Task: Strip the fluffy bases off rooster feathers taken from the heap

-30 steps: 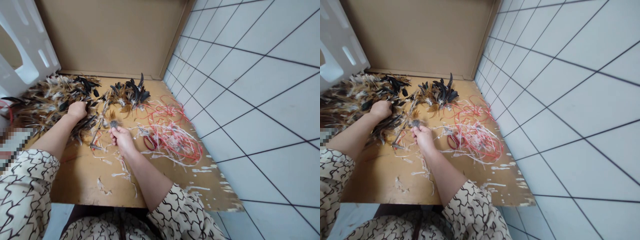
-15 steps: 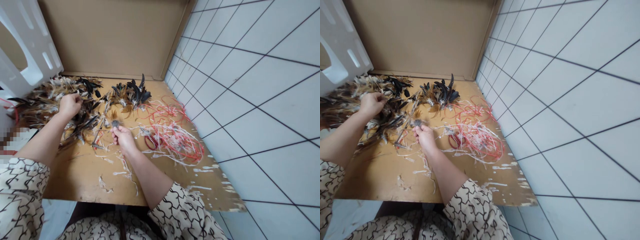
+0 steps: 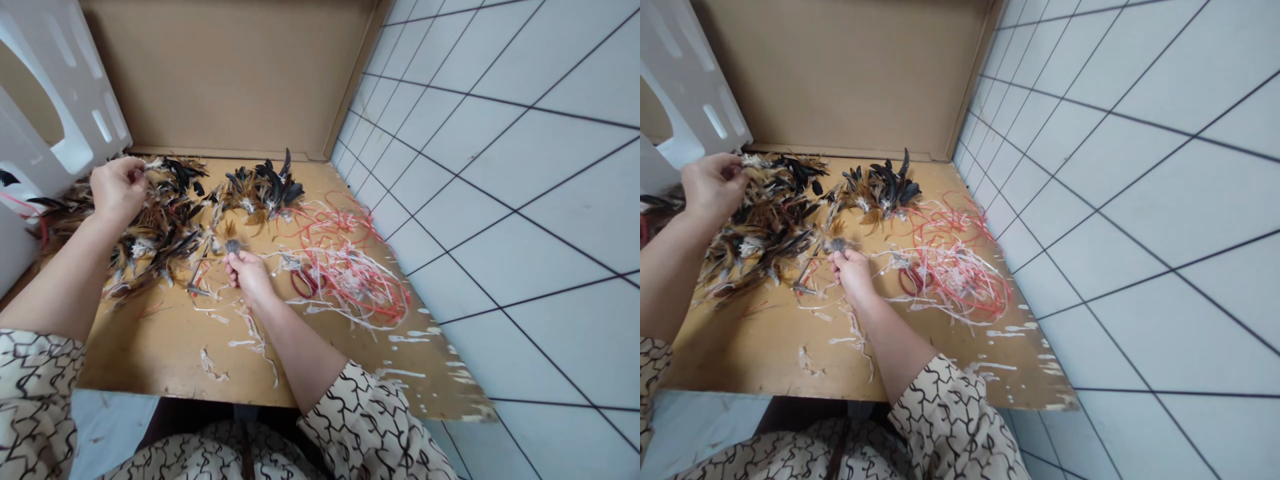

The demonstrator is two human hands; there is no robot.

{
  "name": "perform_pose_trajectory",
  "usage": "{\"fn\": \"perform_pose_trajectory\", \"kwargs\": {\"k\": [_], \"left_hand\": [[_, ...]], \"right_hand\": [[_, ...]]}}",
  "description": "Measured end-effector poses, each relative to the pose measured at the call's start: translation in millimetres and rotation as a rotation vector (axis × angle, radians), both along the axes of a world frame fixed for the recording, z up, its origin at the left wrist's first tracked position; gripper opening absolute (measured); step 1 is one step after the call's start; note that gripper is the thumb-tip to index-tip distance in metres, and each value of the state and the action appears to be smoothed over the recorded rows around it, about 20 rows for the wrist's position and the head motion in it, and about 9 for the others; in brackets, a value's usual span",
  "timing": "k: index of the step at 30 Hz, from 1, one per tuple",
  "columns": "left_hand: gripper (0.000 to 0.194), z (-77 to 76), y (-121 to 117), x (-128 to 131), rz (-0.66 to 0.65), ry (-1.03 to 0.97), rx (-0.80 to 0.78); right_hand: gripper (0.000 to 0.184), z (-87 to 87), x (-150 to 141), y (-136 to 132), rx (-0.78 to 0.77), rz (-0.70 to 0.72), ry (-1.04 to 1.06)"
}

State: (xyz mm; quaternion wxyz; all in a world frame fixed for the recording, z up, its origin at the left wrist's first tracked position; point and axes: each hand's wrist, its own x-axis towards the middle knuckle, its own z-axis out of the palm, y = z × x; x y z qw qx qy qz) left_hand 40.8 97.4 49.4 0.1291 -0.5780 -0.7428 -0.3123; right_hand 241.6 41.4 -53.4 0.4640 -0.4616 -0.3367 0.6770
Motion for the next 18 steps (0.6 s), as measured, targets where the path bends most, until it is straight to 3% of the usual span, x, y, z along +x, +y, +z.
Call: {"fn": "perform_pose_trajectory", "kwargs": {"k": [6, 12, 18], "left_hand": [[0.037, -1.0, -13, 4, -0.080, 0.218, -0.086], [0.045, -22.5, -11, -5, -0.102, 0.375, -0.408], [0.040, -37.1, -26, -1, -0.131, 0.329, -0.426]], "right_hand": [[0.023, 3.6, 0, -1, -0.015, 0.001, 0.009], [0.022, 2.5, 0, 0, -0.010, -0.005, 0.018], [0.021, 1.9, -1, 1, -0.020, -0.002, 0.019]]}}
